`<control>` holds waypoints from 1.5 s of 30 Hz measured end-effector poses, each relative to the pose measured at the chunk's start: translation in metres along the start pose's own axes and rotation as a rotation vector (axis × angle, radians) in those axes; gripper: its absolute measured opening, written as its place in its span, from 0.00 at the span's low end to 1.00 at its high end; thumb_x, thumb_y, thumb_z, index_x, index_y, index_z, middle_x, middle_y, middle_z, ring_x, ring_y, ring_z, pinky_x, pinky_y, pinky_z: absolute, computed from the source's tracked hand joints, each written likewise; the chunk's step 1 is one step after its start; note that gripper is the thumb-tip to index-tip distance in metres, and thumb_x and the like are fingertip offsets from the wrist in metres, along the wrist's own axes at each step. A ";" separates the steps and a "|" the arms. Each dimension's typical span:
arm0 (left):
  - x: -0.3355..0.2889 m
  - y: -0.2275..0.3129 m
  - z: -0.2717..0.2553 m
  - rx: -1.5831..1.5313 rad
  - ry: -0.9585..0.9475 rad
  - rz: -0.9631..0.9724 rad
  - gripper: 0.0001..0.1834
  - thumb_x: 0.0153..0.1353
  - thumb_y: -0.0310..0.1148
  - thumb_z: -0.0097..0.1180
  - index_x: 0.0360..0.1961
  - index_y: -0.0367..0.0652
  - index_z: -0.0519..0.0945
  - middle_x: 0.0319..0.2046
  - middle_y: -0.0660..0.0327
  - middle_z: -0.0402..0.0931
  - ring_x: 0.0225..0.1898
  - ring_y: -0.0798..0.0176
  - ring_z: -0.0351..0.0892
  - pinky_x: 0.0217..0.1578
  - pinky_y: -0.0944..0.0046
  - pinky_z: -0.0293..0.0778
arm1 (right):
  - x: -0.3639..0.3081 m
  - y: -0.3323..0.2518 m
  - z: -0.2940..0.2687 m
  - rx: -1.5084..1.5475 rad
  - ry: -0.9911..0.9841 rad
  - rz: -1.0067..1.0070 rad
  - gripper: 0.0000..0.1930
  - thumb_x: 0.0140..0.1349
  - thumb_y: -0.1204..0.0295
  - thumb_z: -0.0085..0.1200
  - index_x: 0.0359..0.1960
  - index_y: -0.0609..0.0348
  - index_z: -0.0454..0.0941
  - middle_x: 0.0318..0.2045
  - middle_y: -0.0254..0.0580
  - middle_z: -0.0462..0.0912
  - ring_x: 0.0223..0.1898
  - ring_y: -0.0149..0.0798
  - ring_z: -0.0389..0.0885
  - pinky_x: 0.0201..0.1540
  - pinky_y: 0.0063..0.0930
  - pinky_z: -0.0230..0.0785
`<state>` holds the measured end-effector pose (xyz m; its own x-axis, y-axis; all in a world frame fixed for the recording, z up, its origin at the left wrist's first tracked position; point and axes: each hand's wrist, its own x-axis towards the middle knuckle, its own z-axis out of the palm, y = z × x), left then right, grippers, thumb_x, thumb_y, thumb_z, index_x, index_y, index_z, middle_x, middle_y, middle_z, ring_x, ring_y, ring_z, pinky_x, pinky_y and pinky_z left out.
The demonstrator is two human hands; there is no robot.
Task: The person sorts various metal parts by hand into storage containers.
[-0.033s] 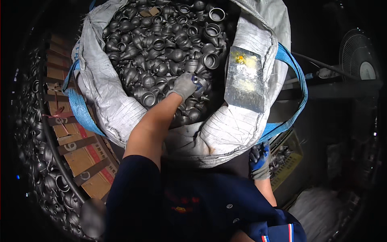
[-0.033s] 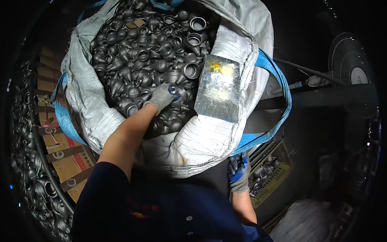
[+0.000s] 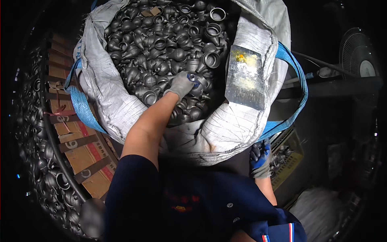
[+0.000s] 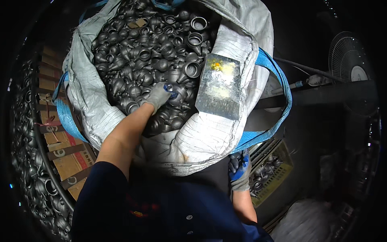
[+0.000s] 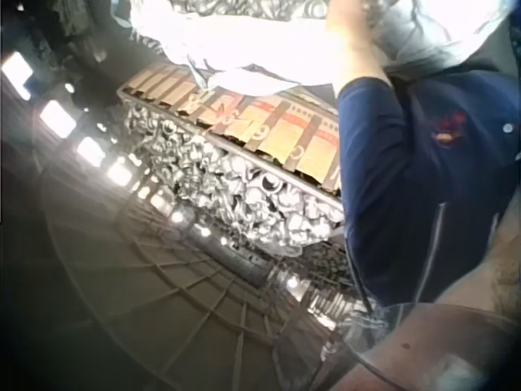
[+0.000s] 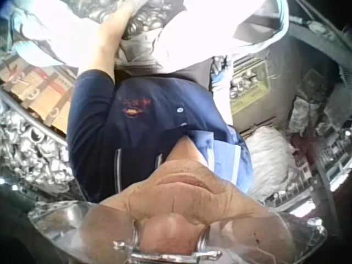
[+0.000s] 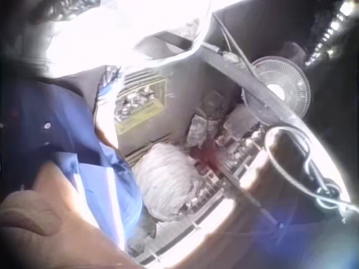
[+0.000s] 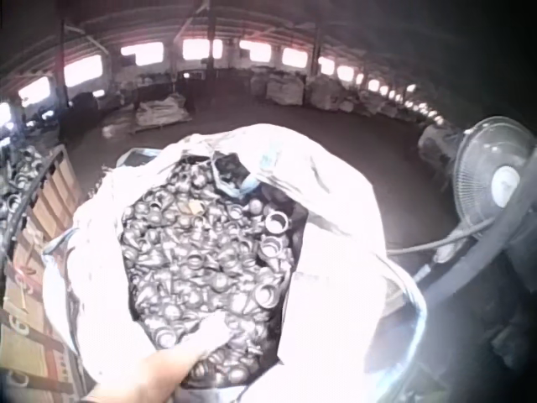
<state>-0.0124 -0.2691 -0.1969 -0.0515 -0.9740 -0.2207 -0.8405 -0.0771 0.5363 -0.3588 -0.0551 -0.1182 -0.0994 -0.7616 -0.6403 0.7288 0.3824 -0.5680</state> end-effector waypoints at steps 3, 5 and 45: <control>-0.022 -0.018 -0.033 -0.463 0.101 -0.118 0.07 0.58 0.29 0.54 0.36 0.39 0.80 0.36 0.60 0.80 0.35 0.62 0.80 0.39 0.64 0.76 | -0.012 -0.001 0.014 -0.045 -0.013 -0.095 0.18 0.69 0.57 0.39 0.38 0.60 0.73 0.19 0.36 0.71 0.11 0.25 0.58 0.10 0.17 0.50; -0.046 -0.015 -0.059 -1.016 0.067 -0.200 0.09 0.60 0.22 0.49 0.40 0.38 0.79 0.35 0.61 0.79 0.36 0.66 0.79 0.37 0.68 0.76 | -0.026 -0.016 0.033 -0.038 -0.122 -0.133 0.19 0.69 0.58 0.38 0.37 0.63 0.74 0.14 0.32 0.63 0.11 0.24 0.56 0.11 0.17 0.48; -0.211 0.062 -0.098 -2.279 0.008 0.039 0.28 0.66 0.50 0.39 0.57 0.38 0.65 0.53 0.48 0.69 0.52 0.49 0.72 0.53 0.47 0.70 | -0.050 0.035 0.212 -0.763 -0.681 -0.483 0.13 0.58 0.74 0.58 0.44 0.63 0.78 0.36 0.33 0.81 0.35 0.24 0.76 0.42 0.17 0.68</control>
<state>-0.0007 -0.0895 -0.0378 -0.0412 -0.9806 -0.1918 0.9572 -0.0938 0.2738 -0.1849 -0.1146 0.0031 0.3014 -0.9534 0.0146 0.0870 0.0122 -0.9961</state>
